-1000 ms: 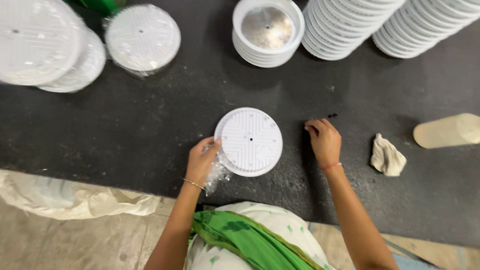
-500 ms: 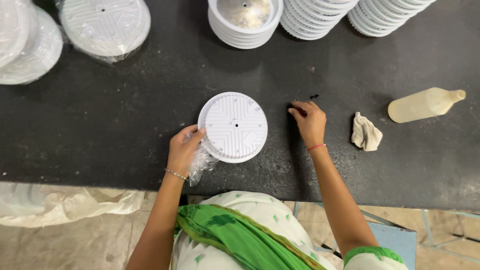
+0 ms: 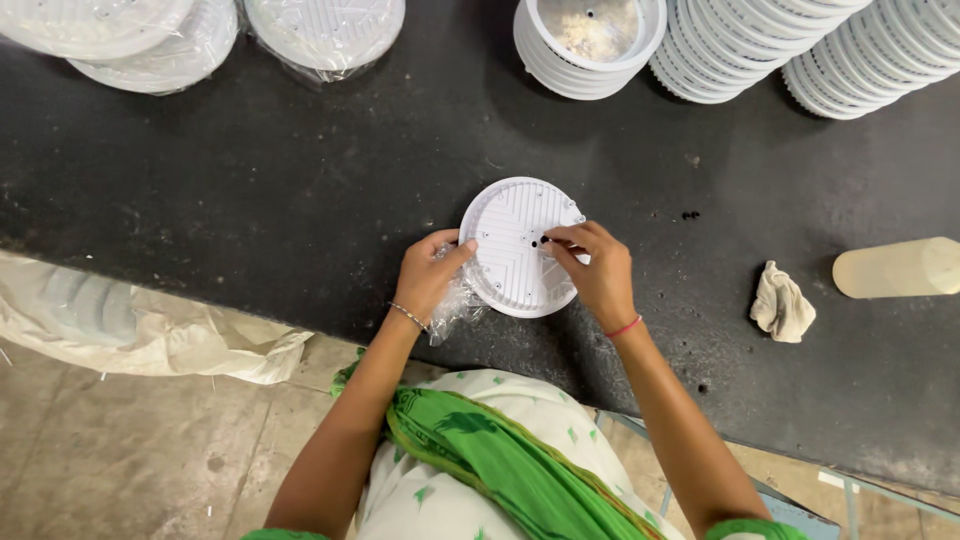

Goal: The person inserts small black components into the center of white circular plastic light fixture parts, then stacks them and wraps them in plastic film. The person repeats this process multiple times, handling each unit individually and placing wrapped units aside.

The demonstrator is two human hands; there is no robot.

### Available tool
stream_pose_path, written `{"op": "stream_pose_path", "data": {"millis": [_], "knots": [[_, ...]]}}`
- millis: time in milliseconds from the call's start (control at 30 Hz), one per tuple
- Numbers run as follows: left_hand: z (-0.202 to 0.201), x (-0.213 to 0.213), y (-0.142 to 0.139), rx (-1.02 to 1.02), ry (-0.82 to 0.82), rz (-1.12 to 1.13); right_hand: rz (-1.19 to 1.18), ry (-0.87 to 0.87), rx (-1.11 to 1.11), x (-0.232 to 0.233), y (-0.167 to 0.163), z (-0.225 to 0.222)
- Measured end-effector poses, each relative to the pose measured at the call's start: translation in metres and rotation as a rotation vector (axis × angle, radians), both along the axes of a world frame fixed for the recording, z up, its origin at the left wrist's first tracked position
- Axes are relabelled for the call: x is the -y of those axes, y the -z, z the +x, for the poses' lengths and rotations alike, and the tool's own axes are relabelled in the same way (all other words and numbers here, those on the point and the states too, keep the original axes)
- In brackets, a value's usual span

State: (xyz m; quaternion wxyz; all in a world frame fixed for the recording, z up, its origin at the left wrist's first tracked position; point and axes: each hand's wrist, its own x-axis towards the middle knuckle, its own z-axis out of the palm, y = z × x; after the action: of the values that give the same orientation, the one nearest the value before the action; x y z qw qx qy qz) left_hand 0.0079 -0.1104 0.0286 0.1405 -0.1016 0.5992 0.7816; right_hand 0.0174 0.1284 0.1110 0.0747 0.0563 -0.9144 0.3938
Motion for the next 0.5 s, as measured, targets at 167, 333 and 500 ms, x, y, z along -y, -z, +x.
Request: {"op": "stream_pose_path", "data": {"millis": [167, 333, 500], "knots": [[0.0, 0.002, -0.005, -0.003, 0.0, -0.043, 0.054, -0.02, -0.012, 0.014, -0.004, -0.002], [0.0, 0.003, -0.007, -0.009, -0.002, -0.043, 0.112, -0.035, 0.001, 0.018, -0.005, 0.0], [0.0, 0.004, -0.005, -0.027, -0.004, -0.068, 0.172, -0.04, 0.02, 0.02, -0.008, -0.001]]}}
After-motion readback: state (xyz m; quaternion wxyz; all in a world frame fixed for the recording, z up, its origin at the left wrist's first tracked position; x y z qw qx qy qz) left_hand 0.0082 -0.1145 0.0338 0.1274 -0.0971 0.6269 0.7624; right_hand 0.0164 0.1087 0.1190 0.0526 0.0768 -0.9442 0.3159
